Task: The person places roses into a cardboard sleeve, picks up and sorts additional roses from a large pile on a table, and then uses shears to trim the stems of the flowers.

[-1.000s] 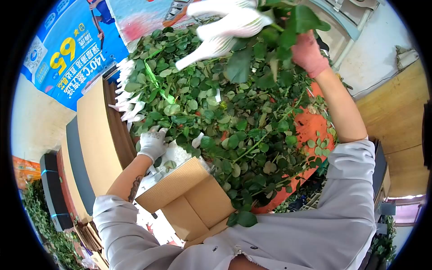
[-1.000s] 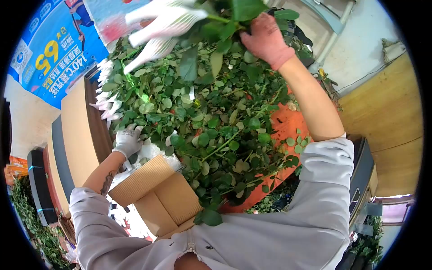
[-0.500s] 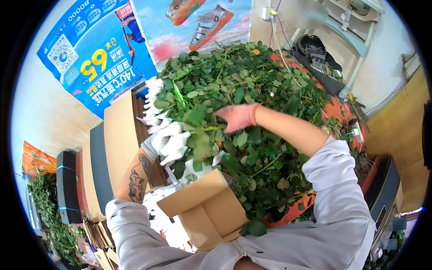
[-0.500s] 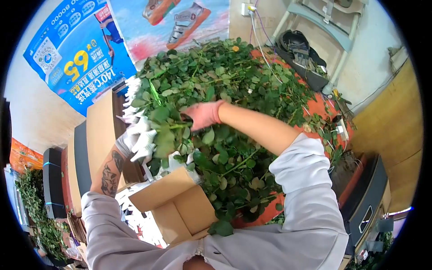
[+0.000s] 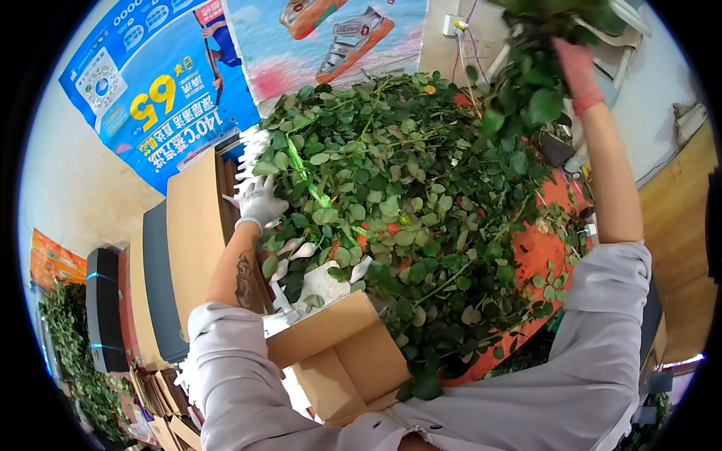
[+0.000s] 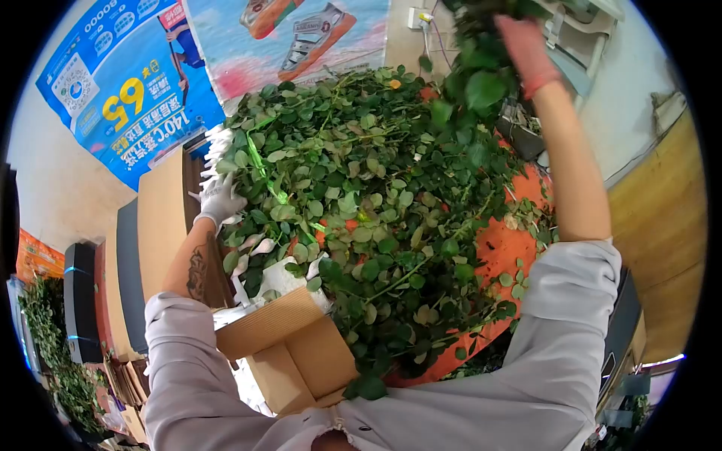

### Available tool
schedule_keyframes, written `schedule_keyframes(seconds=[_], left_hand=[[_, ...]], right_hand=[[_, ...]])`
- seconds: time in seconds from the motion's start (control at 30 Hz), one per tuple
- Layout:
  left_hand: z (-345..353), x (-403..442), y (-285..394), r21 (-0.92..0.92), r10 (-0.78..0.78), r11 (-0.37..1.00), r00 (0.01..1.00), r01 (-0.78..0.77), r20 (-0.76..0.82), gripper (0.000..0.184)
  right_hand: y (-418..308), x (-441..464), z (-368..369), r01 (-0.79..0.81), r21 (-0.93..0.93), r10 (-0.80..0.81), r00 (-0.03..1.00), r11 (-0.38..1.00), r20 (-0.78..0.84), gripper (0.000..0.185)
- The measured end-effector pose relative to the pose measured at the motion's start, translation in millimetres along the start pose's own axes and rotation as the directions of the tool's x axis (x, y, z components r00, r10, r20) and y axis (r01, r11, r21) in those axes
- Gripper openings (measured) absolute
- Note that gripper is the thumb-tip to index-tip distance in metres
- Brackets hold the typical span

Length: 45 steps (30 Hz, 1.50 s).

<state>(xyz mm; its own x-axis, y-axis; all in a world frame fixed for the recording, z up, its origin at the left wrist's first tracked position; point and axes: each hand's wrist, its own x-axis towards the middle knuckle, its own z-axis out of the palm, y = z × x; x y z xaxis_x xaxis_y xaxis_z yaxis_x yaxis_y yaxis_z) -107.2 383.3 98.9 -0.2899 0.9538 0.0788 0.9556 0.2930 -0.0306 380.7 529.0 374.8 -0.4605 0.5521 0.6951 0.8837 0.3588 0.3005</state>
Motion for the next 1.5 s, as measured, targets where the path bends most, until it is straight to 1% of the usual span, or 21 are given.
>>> schedule_keyframes(seconds=[0.1,0.17,0.27,0.37,0.43,0.5,0.53,0.57,0.63,0.77,0.9,0.97,1.03,1.1,1.13,1.23,1.3,1.33,1.37,1.4,1.5], left_hand=[[18.3,7.8,10.8,0.004,-0.019,1.0,0.981,0.019,0.195,0.078],[4.0,8.3,25.9,0.018,-0.046,0.999,0.95,0.043,0.309,0.072],[-4.3,11.0,32.5,-0.059,-0.045,0.996,0.937,0.069,0.345,0.053],[-22.8,12.8,41.6,-0.355,0.227,0.931,0.903,-0.09,0.366,0.038],[-12.5,13.6,41.1,-0.58,0.343,0.813,0.759,0.055,0.554,0.04],[6.0,-3.5,31.1,-0.627,0.536,0.766,0.679,-0.141,0.502,0.046],[-4.4,-17.2,32.8,-0.657,0.571,0.72,0.73,-0.225,0.376,0.044],[-1.1,-23.4,31.2,-0.654,0.569,0.723,0.728,-0.222,0.381,0.044],[8.7,-32.9,25.9,-0.706,0.109,0.704,0.97,0.078,0.216,0.038],[57.2,-53.6,24.0,-0.259,0.199,0.957,0.948,-0.134,0.247,0.05],[40.8,-57.1,40.5,-0.199,0.214,0.971,0.863,-0.135,0.458,0.062],[22.5,-41.9,43.5,-0.325,0.242,0.945,0.71,-0.02,0.661,0.056],[17.5,-51.9,42.8,-0.359,0.31,0.928,0.739,-0.099,0.598,0.053],[33.3,-62.7,41.1,-0.149,0.573,0.793,0.638,-0.591,0.515,0.048],[-10.7,-82.0,65.3,-0.021,0.38,0.889,0.712,-0.458,0.59,0.045],[-3.5,-67.6,44.3,-0.129,0.354,0.935,0.847,-0.331,0.395,0.033],[-53.9,-63.0,46.7,-0.374,0.393,0.896,0.819,-0.238,0.418,0.029],[-53.6,-53.1,34.4,-0.384,0.503,0.832,0.836,-0.4,0.219,0.026],[-53.7,-43.4,22.3,-0.33,0.586,0.766,0.81,-0.551,0.007,0.024],[-76.0,-37.0,19.7,-0.748,0.456,0.655,0.844,-0.105,0.28,0.027],[-106.6,-8.1,-15.9,-0.914,0.513,0.398,0.846,-0.083,0.146,0.035]], right_hand=[[108.2,-17.0,31.6,0.021,0.108,-0.009,0.994,0.994,-0.109,0.027],[94.7,-35.2,19.1,-0.198,0.732,0.358,0.931,0.652,-0.066,0.033],[95.9,-53.9,27.3,-0.188,0.936,0.635,0.771,0.299,-0.048,0.043],[118.3,-76.0,48.2,-0.22,0.776,0.529,0.832,0.592,-0.167,0.039],[128.9,-90.2,61.1,-0.281,0.719,0.513,0.85,0.636,-0.122,0.039],[130.4,-94.7,66.1,-0.256,0.299,0.299,0.949,0.919,-0.106,0.034],[116.5,-100.7,59.4,-0.206,0.475,0.287,0.953,0.855,-0.103,0.029],[106.3,-104.9,55.4,-0.21,0.479,0.289,0.952,0.853,-0.099,0.029],[87.3,-112.5,48.4,-0.131,0.508,0.226,0.965,0.852,-0.13,0.026],[53.3,-106.7,31.6,0.013,0.537,0.122,0.969,0.843,-0.216,0.023],[23.3,-100.2,19.6,0.28,-0.341,-0.388,0.869,0.897,-0.307,0.024],[12.3,-102.4,17.6,0.108,0.166,-0.064,0.966,0.98,-0.252,0.023],[0.0,-104.3,7.9,-0.144,0.524,0.217,0.973,0.84,-0.082,0.023],[9.6,-106.7,12.3,0.186,0.32,-0.102,0.96,0.929,-0.262,0.022],[10.3,-104.8,11.6,0.189,0.32,-0.103,0.958,0.928,-0.268,0.022],[15.8,-107.1,13.0,0.12,0.253,-0.047,0.96,0.96,-0.277,0.022],[25.2,-106.5,14.8,0.223,-0.125,-0.25,0.926,0.967,-0.283,0.028],[26.9,-106.7,14.3,0.257,-0.247,-0.321,0.908,0.934,-0.27,0.03],[24.7,-105.0,9.6,0.109,0.028,-0.1,0.967,0.994,-0.234,0.029],[30.4,-104.5,15.8,0.097,0.074,-0.075,0.962,0.992,-0.261,0.029],[43.3,-104.8,31.1,0.052,0.238,0.019,0.958,0.97,-0.287,0.029]])
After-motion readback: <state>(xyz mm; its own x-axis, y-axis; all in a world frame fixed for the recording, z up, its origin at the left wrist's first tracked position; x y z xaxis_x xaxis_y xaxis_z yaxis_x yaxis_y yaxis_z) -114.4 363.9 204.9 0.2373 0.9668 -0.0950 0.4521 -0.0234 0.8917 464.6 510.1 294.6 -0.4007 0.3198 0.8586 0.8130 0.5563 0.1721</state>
